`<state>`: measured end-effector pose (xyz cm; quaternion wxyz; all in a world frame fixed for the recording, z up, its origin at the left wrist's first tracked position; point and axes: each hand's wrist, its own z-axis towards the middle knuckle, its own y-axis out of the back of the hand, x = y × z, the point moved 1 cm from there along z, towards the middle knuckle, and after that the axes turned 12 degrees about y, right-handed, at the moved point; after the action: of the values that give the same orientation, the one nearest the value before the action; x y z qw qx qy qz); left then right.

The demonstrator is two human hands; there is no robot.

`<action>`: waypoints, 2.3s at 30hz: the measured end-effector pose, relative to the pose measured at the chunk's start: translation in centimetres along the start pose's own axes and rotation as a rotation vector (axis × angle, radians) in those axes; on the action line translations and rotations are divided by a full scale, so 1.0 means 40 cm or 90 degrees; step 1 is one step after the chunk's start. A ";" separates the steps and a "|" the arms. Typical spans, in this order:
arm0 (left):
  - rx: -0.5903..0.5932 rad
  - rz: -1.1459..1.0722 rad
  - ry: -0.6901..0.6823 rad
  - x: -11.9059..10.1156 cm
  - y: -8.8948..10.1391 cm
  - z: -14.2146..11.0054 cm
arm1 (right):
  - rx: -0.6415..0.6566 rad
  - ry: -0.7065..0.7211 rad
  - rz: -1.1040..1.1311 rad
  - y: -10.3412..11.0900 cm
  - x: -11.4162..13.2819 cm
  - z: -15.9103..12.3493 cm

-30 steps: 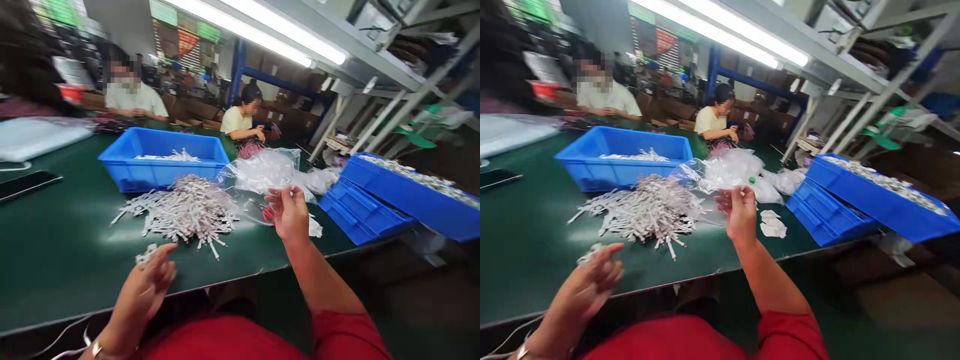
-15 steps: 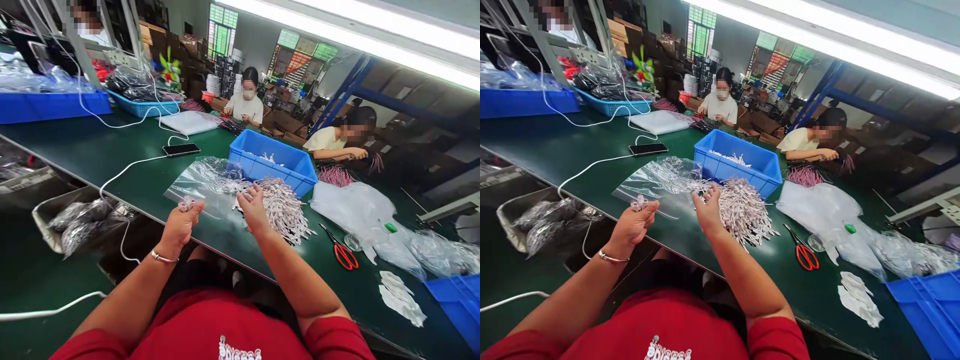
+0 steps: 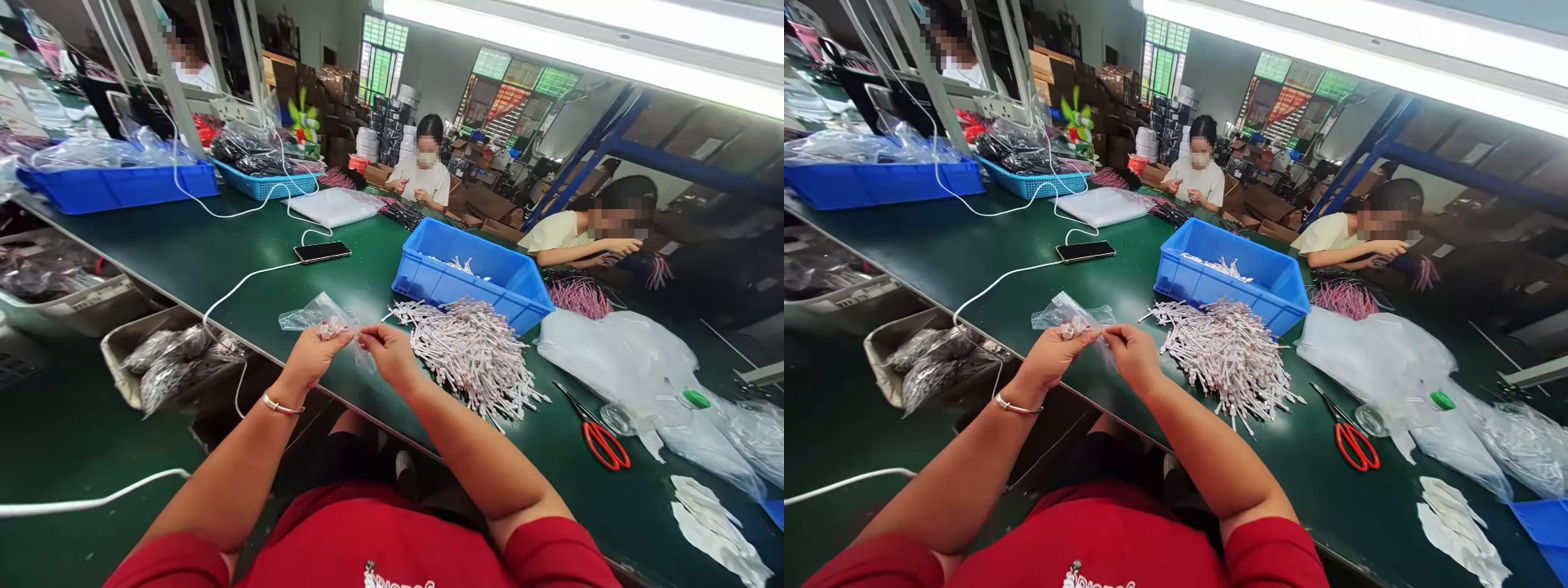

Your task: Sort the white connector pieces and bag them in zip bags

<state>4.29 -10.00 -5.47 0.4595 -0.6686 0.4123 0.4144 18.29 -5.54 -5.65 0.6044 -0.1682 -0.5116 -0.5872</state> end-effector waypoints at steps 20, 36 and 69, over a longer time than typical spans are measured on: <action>0.094 0.112 -0.032 -0.012 -0.023 0.063 | 0.008 -0.132 0.207 -0.005 -0.018 0.018; -0.039 0.210 -0.136 0.017 -0.025 0.065 | 0.020 -0.079 -0.370 0.081 0.015 0.100; 0.203 0.507 -0.253 -0.084 -0.139 -0.074 | -0.018 -0.101 0.372 -0.020 0.001 0.063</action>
<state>8.92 -10.94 -0.14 0.4317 -0.2871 0.5992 0.6101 16.50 -3.75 -4.89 0.7036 -0.3616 -0.4789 -0.3807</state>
